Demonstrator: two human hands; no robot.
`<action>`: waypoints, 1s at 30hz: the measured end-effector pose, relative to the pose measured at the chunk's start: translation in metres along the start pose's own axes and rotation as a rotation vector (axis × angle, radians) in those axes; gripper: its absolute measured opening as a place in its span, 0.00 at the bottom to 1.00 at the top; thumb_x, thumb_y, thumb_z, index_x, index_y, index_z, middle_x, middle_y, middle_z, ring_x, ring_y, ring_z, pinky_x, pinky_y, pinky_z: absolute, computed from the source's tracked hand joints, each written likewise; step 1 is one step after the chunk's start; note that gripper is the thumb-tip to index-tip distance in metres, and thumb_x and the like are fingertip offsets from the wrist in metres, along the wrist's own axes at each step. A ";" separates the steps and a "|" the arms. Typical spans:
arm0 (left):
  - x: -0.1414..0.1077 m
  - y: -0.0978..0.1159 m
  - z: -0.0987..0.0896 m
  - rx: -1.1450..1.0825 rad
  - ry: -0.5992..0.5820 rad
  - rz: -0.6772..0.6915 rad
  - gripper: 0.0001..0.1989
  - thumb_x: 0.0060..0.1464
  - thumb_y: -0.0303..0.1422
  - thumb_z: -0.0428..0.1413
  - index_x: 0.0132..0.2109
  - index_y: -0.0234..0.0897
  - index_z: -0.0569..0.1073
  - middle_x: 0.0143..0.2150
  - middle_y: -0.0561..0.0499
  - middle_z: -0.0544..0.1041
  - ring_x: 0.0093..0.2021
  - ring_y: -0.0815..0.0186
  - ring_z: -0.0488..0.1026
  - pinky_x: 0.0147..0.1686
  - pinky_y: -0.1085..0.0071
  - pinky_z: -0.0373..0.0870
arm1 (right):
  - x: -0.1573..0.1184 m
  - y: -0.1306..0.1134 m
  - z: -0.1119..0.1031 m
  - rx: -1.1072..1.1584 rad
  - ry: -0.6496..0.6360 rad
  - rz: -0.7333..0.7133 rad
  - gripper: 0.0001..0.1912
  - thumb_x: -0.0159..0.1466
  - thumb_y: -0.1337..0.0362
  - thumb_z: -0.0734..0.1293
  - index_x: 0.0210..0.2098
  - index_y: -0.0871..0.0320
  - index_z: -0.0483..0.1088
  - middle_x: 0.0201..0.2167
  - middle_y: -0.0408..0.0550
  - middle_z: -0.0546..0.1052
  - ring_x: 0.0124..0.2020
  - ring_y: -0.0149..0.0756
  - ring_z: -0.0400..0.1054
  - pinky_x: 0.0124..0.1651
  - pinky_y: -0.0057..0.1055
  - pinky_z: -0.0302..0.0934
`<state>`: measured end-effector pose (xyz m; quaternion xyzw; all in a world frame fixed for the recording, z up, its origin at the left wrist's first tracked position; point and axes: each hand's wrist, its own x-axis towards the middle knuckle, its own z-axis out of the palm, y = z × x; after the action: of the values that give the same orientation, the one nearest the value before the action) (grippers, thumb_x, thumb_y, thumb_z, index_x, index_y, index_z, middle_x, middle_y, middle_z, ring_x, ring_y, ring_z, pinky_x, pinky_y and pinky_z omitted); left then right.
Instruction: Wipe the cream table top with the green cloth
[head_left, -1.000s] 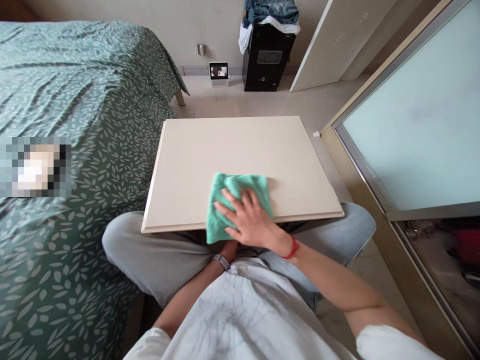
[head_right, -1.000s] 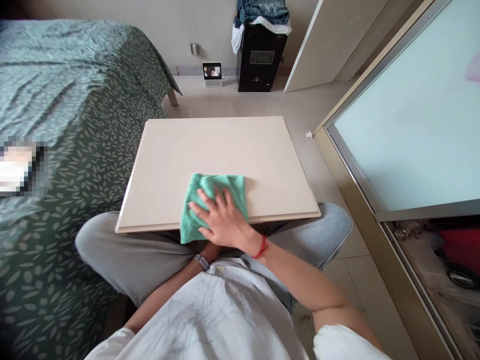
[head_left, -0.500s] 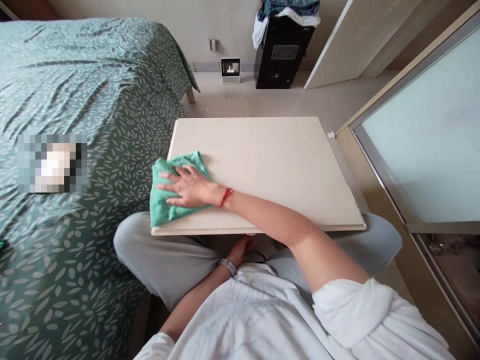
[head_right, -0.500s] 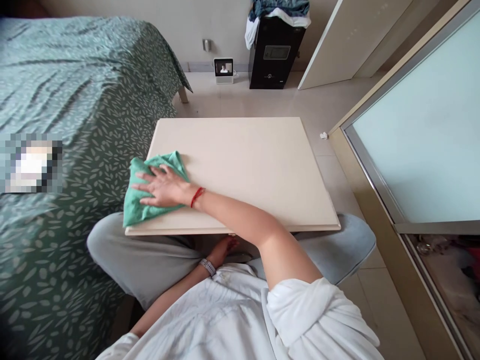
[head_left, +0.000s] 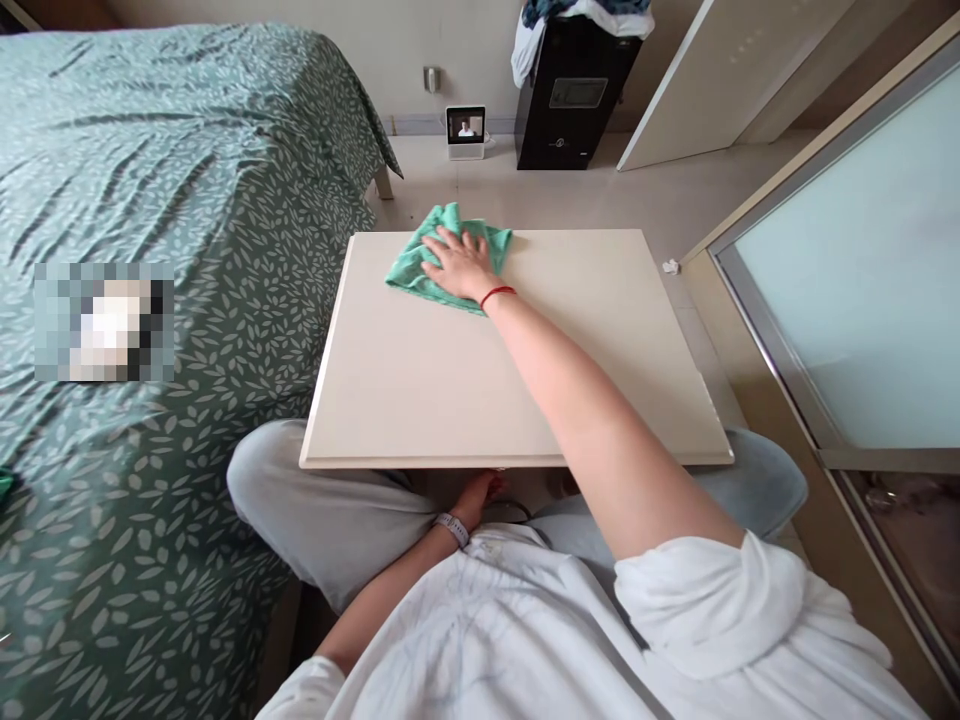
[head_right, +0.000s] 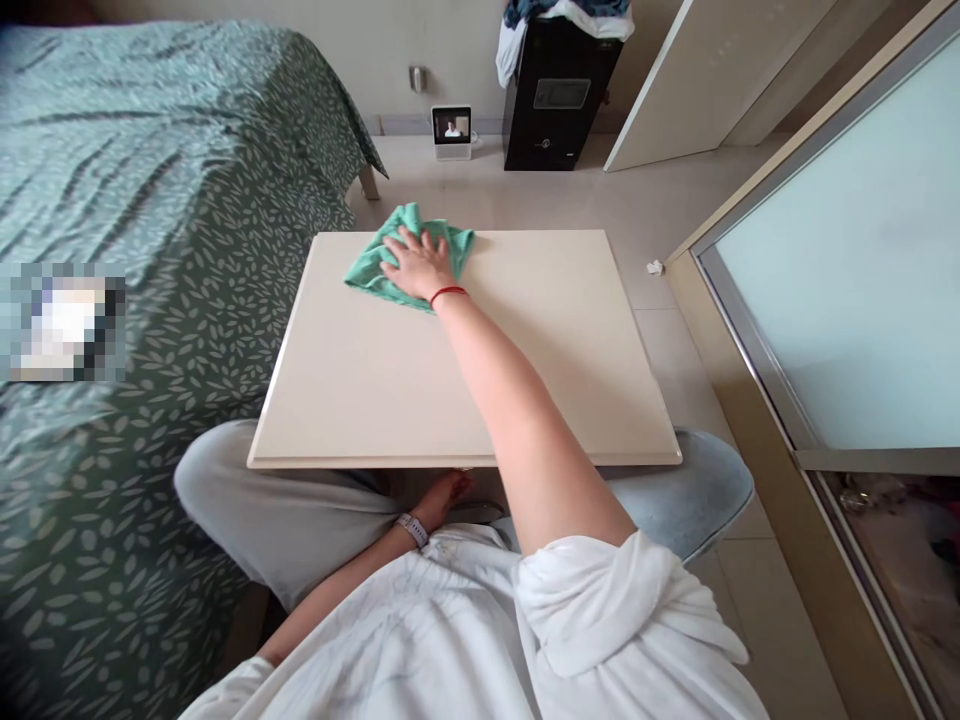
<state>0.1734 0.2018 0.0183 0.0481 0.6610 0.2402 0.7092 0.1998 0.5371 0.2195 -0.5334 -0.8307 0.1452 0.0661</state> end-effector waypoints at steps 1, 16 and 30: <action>-0.001 0.001 0.000 0.002 0.000 -0.002 0.10 0.67 0.26 0.62 0.35 0.39 0.79 0.32 0.51 0.83 0.34 0.67 0.76 0.43 0.73 0.71 | -0.007 0.020 -0.005 -0.009 0.020 0.047 0.39 0.87 0.53 0.54 0.91 0.62 0.60 0.94 0.63 0.52 0.92 0.75 0.48 0.89 0.75 0.41; -0.006 0.004 0.004 0.047 -0.027 0.014 0.11 0.67 0.27 0.64 0.34 0.40 0.77 0.32 0.51 0.83 0.36 0.67 0.76 0.43 0.74 0.70 | -0.150 0.180 -0.039 0.044 0.357 0.825 0.37 0.86 0.53 0.54 0.86 0.64 0.68 0.88 0.76 0.61 0.85 0.82 0.59 0.81 0.87 0.54; -0.001 0.000 0.000 0.038 -0.015 0.053 0.11 0.66 0.26 0.61 0.33 0.41 0.77 0.31 0.51 0.83 0.38 0.65 0.79 0.45 0.71 0.71 | -0.067 -0.105 0.040 0.009 0.070 0.064 0.40 0.84 0.56 0.62 0.90 0.62 0.61 0.93 0.66 0.54 0.91 0.80 0.50 0.86 0.86 0.47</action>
<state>0.1736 0.2011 0.0190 0.0809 0.6585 0.2462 0.7066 0.1262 0.4288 0.2174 -0.5643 -0.8096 0.1322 0.0926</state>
